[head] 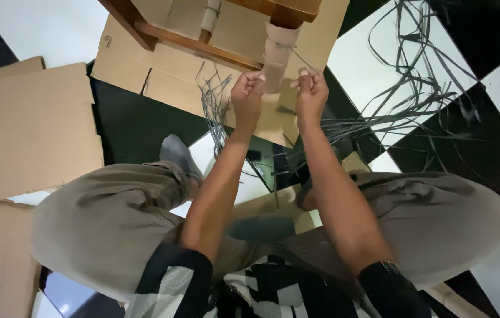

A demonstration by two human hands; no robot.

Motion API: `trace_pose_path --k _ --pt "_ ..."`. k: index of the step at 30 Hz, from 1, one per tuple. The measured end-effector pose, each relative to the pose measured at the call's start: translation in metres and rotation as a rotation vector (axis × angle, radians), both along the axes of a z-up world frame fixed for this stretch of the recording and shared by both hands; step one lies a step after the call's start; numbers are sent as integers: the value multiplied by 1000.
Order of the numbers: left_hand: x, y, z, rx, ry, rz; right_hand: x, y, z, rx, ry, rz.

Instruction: Wrapping a wooden chair leg with cardboard and securing it with multiple plastic ties

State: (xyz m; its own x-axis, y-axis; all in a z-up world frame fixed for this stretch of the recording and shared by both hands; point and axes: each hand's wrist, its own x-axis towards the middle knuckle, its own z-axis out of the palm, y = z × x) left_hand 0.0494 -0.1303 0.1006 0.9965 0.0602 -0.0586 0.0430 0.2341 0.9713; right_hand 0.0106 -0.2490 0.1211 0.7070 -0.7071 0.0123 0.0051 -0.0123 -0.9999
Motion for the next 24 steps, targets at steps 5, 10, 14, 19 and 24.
trace_pose_path --k 5,10,14,19,24 --pt "-4 3 20 126 -85 -24 -11 2 -13 -308 -61 109" --pt "-6 -2 22 234 -100 -40 -18 26 15 -574 -99 112" --pt "-7 2 32 213 -133 -86 -22 35 31 -729 -65 126" --pt "-3 -4 19 26 -62 -149 -26 36 31 -695 24 196" --pt "-2 -8 6 -63 -5 -165 -27 40 21 -700 97 214"
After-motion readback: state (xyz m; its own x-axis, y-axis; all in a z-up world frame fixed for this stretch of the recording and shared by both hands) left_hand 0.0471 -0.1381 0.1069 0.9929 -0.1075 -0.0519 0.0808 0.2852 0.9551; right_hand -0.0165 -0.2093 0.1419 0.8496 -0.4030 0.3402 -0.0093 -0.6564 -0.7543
